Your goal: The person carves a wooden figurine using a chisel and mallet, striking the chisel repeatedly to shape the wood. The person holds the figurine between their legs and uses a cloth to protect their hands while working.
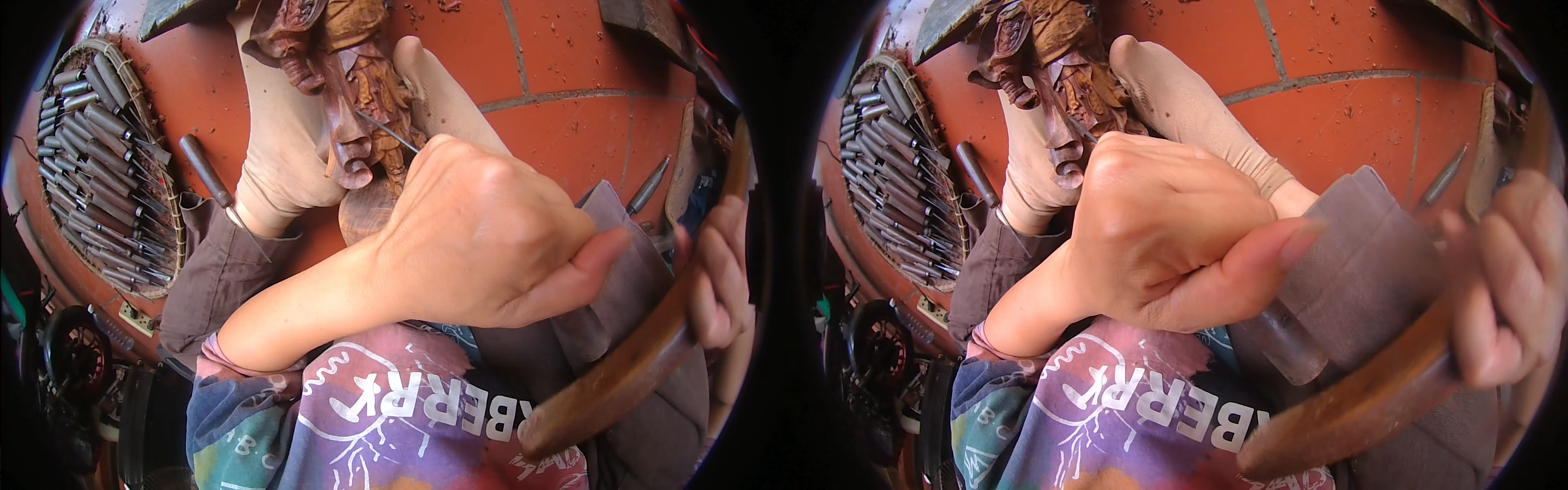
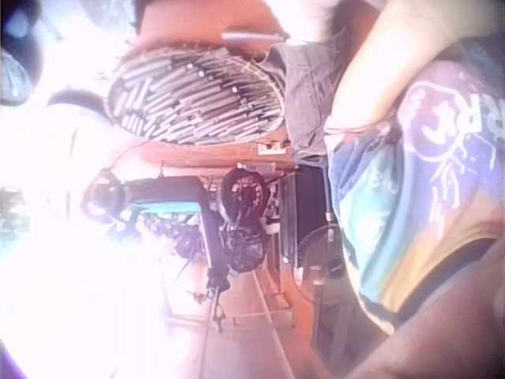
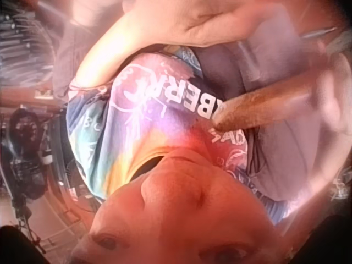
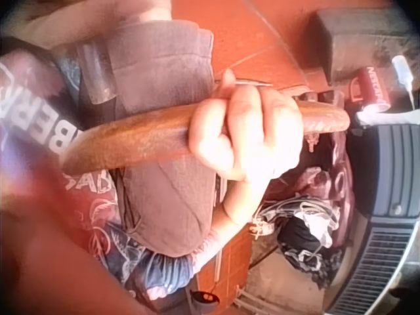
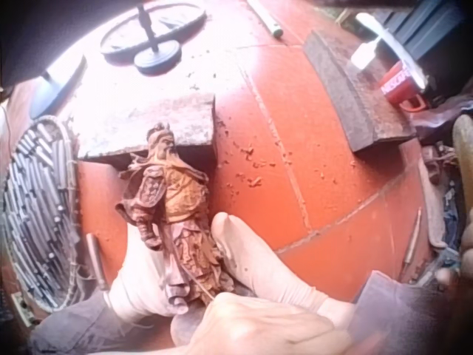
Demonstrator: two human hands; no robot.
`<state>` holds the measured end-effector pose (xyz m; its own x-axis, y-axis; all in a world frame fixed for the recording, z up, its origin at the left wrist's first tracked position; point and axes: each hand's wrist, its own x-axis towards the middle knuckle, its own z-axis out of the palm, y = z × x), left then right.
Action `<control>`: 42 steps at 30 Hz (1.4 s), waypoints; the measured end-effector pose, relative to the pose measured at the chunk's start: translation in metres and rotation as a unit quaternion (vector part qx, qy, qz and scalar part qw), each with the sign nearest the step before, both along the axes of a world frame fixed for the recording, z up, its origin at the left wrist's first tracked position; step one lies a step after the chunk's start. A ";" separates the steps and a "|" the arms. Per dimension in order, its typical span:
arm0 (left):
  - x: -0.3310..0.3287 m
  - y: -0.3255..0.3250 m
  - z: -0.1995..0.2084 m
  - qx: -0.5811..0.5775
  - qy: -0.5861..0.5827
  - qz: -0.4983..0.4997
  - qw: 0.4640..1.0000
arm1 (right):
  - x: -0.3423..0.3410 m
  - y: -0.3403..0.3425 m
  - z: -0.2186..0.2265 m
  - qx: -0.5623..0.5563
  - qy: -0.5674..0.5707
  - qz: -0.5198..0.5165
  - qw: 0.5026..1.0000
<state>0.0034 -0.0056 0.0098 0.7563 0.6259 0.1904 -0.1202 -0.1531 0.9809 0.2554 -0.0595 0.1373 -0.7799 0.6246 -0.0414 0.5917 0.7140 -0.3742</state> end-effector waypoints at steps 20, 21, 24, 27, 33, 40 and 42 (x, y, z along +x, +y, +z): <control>-0.020 0.021 0.006 0.001 -0.012 -0.103 0.995 | -0.001 0.007 0.005 0.058 -0.053 -0.052 0.996; -0.015 0.018 0.007 -0.009 -0.008 -0.091 0.996 | -0.002 0.010 0.006 0.059 -0.055 -0.054 0.995; -0.017 0.025 0.023 0.080 0.023 -0.166 0.983 | -0.006 0.009 0.010 0.043 -0.051 -0.057 0.996; -0.017 0.014 0.033 0.106 -0.035 -0.188 0.976 | -0.008 -0.001 0.012 0.045 -0.030 -0.066 0.996; -0.036 -0.005 0.022 0.102 -0.027 -0.167 0.980 | -0.033 0.003 -0.003 0.081 0.048 -0.048 0.994; -0.060 -0.013 0.035 0.038 0.043 -0.147 0.987 | -0.045 0.003 0.005 0.073 0.010 -0.016 0.997; -0.062 -0.011 0.038 0.036 -0.012 -0.137 0.990 | -0.048 0.006 0.009 0.078 0.002 -0.004 0.997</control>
